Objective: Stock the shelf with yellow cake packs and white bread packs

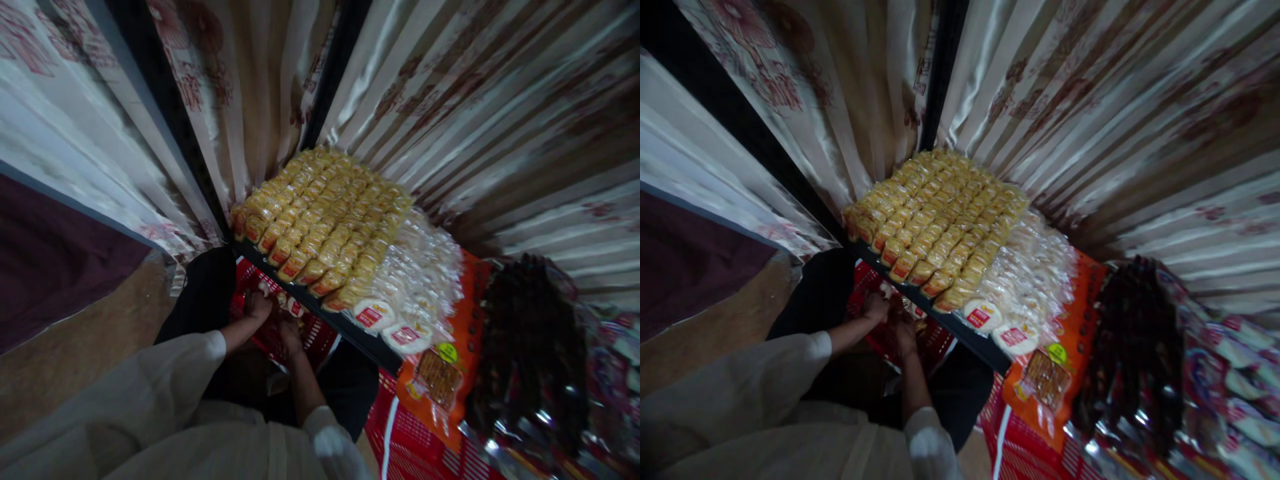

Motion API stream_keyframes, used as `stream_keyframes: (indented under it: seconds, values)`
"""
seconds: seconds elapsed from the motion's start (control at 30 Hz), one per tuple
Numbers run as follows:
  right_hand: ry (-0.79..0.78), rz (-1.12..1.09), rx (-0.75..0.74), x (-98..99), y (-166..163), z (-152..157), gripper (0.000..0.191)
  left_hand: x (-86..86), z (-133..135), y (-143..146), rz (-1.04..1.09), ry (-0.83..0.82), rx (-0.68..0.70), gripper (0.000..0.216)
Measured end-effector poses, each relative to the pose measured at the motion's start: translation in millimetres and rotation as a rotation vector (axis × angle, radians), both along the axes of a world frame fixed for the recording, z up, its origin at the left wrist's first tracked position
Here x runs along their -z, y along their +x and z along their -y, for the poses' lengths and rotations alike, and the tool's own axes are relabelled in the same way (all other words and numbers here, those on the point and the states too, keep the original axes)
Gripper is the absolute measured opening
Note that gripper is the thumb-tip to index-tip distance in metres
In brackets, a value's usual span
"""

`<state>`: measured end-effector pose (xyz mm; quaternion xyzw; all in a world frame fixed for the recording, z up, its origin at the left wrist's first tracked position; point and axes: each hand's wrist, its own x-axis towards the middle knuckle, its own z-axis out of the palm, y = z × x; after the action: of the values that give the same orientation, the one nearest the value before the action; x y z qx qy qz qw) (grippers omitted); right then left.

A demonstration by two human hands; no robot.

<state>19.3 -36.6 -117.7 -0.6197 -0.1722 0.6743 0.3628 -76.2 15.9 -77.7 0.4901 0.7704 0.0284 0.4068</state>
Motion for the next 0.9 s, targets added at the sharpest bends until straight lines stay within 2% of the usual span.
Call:
stream_keyframes:
  seconds: [0.1, 0.2, 0.3, 0.4, 0.6, 0.8, 0.9]
  values:
    - [-0.055, -0.062, 0.08, -12.9, 5, 2, 0.031, -23.8, 27, 3, 0.063, 0.108, 0.125, 0.032]
    - [-0.109, -0.188, 0.151, -28.3, 15, 6, 0.04, -42.5, 59, 1, 0.169, 0.292, 0.362, 0.041]
    - [-0.148, -0.345, 0.267, -46.9, 27, 14, 0.038, -51.9, 82, -3, 0.219, 0.44, 0.589, 0.034]
    - [-0.093, -0.424, 0.272, -64.3, 38, 26, 0.032, -57.4, 94, -10, 0.225, 0.595, 0.739, 0.027]
    - [0.047, -0.407, 0.238, -89.6, 52, 53, 0.03, -75.3, 105, -20, 0.386, 0.859, 0.847, 0.03]
    - [0.149, -0.37, 0.379, -121.0, 63, 73, 0.029, -97.7, 109, -16, 0.5, 1.011, 0.866, 0.032]
    - [0.207, -0.348, 0.401, -138.5, 70, 78, 0.034, -105.2, 109, -12, 0.55, 1.043, 0.909, 0.03]
